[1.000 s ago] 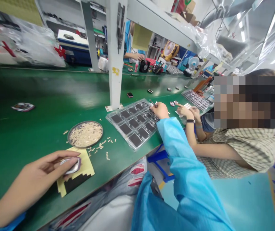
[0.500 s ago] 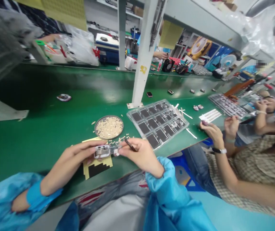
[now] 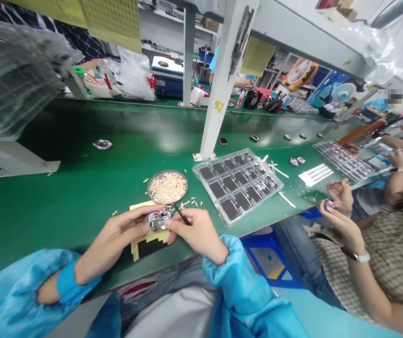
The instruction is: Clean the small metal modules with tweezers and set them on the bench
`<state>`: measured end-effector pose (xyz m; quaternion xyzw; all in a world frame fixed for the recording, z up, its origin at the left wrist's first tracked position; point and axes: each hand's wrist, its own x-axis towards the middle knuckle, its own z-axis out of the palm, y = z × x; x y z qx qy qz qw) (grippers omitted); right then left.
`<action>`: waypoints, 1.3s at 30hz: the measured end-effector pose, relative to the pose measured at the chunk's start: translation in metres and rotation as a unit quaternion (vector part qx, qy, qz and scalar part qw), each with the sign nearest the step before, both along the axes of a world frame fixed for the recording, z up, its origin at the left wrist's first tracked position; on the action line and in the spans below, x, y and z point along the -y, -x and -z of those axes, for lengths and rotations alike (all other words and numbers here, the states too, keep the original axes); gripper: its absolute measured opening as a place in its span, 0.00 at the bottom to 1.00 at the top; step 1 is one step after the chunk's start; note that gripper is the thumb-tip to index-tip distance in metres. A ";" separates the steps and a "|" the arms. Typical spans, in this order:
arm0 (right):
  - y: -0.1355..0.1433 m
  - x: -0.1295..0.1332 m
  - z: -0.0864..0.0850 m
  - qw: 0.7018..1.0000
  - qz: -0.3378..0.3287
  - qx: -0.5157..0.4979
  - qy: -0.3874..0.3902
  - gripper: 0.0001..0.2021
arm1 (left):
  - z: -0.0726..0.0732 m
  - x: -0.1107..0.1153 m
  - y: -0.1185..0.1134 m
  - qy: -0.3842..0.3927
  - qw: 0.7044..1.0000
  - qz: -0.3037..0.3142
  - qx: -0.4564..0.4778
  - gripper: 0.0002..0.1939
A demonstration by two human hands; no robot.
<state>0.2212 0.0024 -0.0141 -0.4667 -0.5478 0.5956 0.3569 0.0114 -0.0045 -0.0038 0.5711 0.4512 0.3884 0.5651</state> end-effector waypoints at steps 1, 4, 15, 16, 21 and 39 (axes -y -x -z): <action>0.000 0.000 0.000 1.000 0.002 -0.001 0.004 0.14 | 0.000 0.000 0.000 -0.001 1.000 0.002 -0.002 0.20; -0.001 0.000 0.001 1.000 0.004 -0.002 0.006 0.14 | 0.003 0.001 0.000 -0.003 1.000 0.008 -0.005 0.21; 0.002 0.001 0.001 0.999 0.021 -0.031 0.008 0.17 | 0.006 0.002 -0.006 -0.098 0.984 -0.028 -0.147 0.22; 0.003 0.001 0.001 0.999 0.023 -0.033 0.008 0.17 | 0.005 0.001 -0.007 -0.107 0.982 -0.030 -0.153 0.21; 0.002 0.001 0.004 0.999 0.017 -0.034 0.013 0.17 | 0.005 0.001 -0.007 -0.140 0.975 -0.034 -0.169 0.20; 0.004 0.001 0.009 0.999 0.043 -0.026 -0.005 0.16 | 0.007 0.000 -0.006 -0.076 0.987 -0.043 -0.133 0.20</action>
